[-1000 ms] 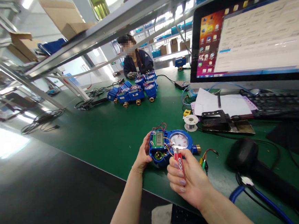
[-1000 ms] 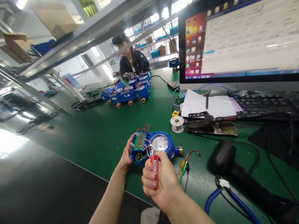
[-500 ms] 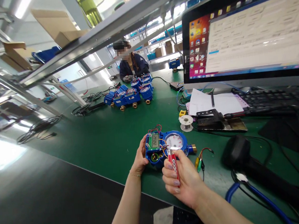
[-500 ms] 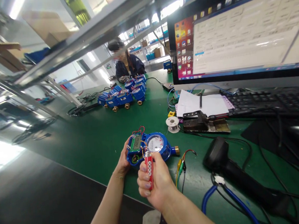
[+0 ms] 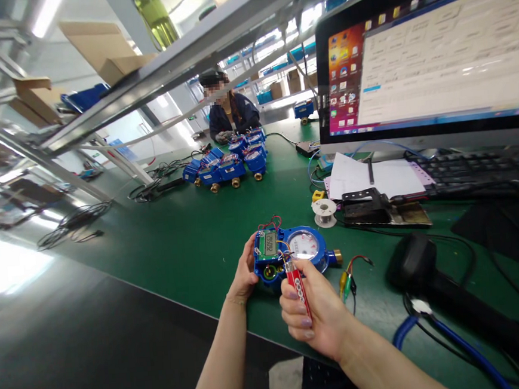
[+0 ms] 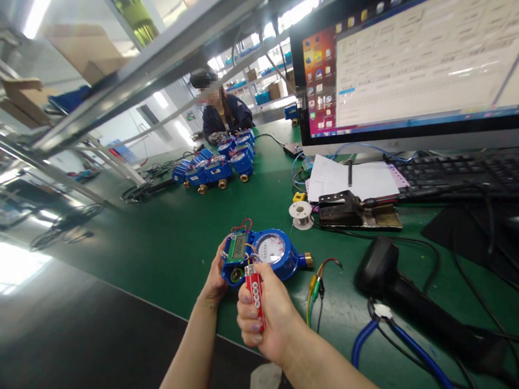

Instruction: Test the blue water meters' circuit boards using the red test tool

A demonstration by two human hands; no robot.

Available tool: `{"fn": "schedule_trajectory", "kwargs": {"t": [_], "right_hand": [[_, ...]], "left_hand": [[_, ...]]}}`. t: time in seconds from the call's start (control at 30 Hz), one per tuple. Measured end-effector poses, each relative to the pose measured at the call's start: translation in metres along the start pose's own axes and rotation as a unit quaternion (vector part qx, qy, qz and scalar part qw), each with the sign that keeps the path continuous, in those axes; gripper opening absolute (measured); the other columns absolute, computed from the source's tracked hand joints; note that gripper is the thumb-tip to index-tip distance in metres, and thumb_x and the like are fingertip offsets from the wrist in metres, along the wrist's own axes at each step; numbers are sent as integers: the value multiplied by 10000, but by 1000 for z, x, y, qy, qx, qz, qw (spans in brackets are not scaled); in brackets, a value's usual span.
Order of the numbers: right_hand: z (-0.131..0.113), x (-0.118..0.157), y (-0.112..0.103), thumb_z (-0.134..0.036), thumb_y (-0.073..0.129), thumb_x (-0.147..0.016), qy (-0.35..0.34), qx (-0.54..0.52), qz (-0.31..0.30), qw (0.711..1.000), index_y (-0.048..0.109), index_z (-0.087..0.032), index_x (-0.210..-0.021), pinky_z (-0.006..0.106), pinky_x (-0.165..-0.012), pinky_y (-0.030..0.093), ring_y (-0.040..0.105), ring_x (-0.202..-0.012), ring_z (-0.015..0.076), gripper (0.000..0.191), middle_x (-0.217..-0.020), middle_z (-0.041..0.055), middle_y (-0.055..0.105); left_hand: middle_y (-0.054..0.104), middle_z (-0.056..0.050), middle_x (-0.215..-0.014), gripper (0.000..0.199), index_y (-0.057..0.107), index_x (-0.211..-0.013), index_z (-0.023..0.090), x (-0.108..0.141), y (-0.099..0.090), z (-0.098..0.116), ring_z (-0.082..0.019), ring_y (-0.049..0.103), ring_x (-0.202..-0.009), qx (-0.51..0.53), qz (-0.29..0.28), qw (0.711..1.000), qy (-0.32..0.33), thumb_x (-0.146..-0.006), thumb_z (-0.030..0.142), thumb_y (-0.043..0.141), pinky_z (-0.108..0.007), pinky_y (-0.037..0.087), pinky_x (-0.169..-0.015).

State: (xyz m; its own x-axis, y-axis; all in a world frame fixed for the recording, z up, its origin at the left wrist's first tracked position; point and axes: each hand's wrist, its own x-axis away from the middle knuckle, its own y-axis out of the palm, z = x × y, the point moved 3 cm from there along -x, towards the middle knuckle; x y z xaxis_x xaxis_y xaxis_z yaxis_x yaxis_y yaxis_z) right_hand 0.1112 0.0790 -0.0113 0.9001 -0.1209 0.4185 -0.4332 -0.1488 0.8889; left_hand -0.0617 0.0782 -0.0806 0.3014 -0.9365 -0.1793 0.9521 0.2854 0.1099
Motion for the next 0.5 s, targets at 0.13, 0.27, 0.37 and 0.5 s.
{"fn": "schedule_trajectory", "kwargs": {"t": [0.13, 0.27, 0.37, 0.5], "right_hand": [[-2, -2, 0, -470, 150, -888, -3, 2, 3, 1000, 374, -179, -455, 161, -280, 86, 165, -269, 52, 568, -342, -58, 237], [-2, -4, 0, -468, 168, -880, -1, 2, 5, 1000, 388, -177, -457, 162, -280, 92, 167, -270, 52, 559, -346, -57, 240], [-1, -3, -1, -467, 175, -879, -8, 0, 10, 1000, 397, -174, -451, 163, -277, 99, 177, -266, 52, 563, -345, -55, 244], [-1, -2, -1, -536, 175, -870, -5, 4, 6, 1000, 382, -174, -440, 157, -277, 102, 179, -265, 48, 600, -338, -57, 235]], "left_hand": [[457, -123, -1357, 1047, 381, -1318, 220, 0, 1, 2, -350, 409, -1252, 3, -4, 1000, -2, -426, 571, 802, -448, 274, -1096], [456, -125, -1356, 1114, 373, -1321, 218, 0, 3, 5, -361, 397, -1258, 21, -16, 1000, -7, -373, 639, 780, -459, 289, -1086], [458, -129, -1352, 1125, 373, -1318, 219, 0, 4, 6, -363, 399, -1256, 27, -20, 999, -9, -362, 659, 769, -462, 295, -1081], [450, -129, -1359, 1136, 359, -1321, 226, 0, 4, 4, -362, 412, -1245, 37, -27, 999, -14, -351, 630, 790, -470, 282, -1087]]}}
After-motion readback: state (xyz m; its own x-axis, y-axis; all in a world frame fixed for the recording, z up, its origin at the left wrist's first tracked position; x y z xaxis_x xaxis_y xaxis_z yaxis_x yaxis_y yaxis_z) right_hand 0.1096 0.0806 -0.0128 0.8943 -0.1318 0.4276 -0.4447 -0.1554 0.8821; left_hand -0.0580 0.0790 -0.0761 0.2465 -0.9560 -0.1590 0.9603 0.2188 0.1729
